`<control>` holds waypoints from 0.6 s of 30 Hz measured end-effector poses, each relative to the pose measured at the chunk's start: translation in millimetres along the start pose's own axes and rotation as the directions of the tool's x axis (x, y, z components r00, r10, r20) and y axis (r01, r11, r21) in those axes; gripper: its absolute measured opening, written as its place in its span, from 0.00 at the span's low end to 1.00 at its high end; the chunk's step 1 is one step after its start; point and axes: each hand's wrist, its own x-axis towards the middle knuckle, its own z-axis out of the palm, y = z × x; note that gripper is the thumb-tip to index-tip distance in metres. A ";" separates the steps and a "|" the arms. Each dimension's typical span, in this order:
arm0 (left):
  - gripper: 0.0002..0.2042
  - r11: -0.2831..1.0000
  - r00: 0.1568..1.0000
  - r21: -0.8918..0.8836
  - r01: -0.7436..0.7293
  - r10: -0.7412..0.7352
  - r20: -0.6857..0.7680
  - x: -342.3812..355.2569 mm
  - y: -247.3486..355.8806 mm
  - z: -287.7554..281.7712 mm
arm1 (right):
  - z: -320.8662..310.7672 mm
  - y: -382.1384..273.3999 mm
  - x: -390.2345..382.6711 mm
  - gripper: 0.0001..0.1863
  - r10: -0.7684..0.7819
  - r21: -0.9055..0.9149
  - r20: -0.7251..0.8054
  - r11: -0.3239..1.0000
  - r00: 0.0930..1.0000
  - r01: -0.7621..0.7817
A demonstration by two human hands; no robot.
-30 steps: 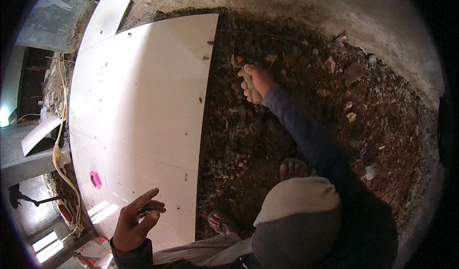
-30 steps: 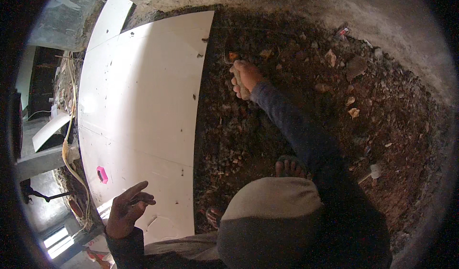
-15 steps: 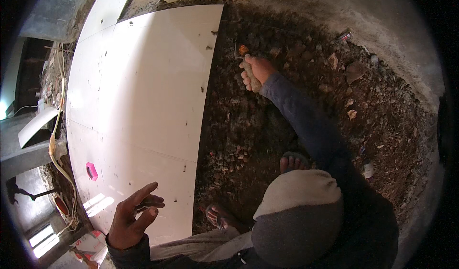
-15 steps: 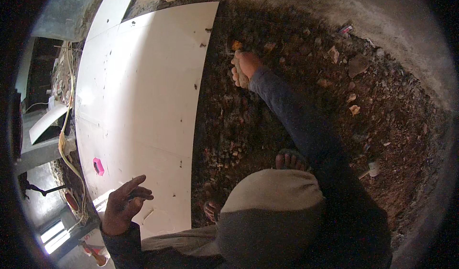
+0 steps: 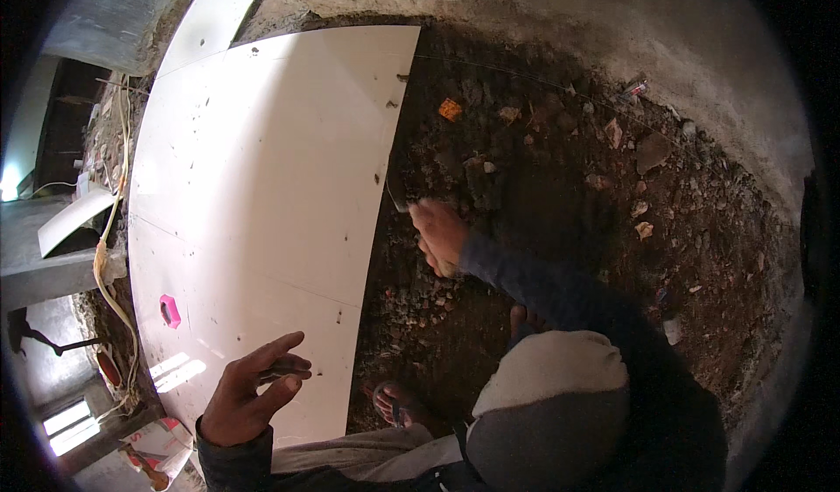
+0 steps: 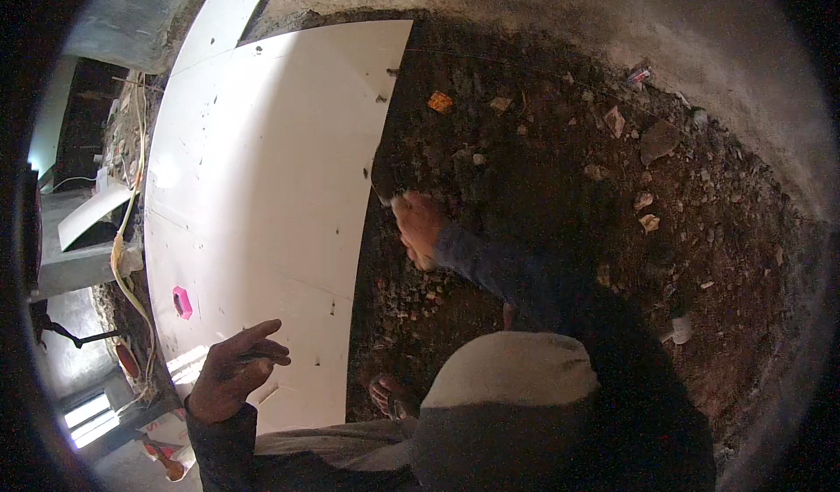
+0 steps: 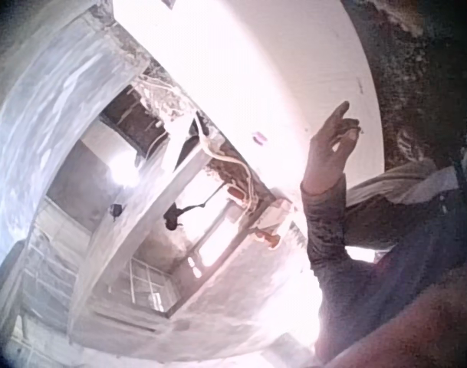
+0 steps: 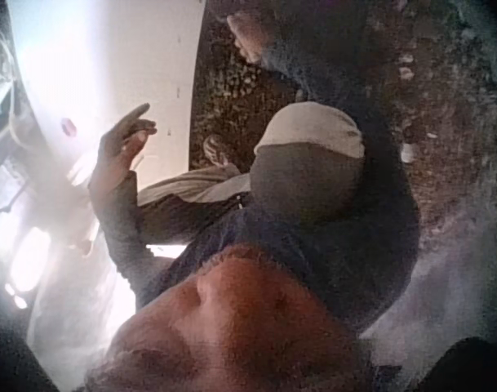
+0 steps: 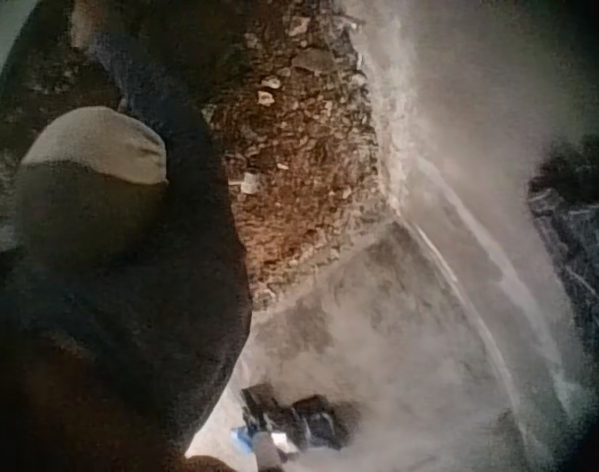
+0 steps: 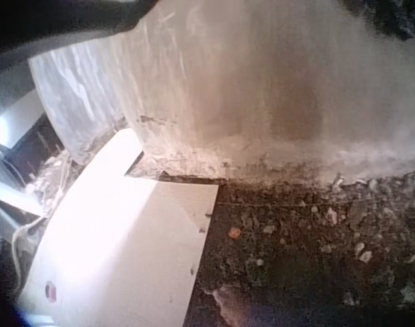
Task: The person places a large white ceramic tile onto a prepared floor surface. They use a rubber mallet to tap the tile into position and a trowel to scrape away excess mortar from the edges. The person repeatedly checks the alignment and taps the tile to ensure it is level with the surrounding tiles.
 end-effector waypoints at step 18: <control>0.29 0.995 0.999 0.099 -0.003 0.007 -0.035 -6.4 -2.8 2.6 | 35.2 88.3 -56.9 0.27 0.202 0.099 0.091 0.973 0.975 -0.210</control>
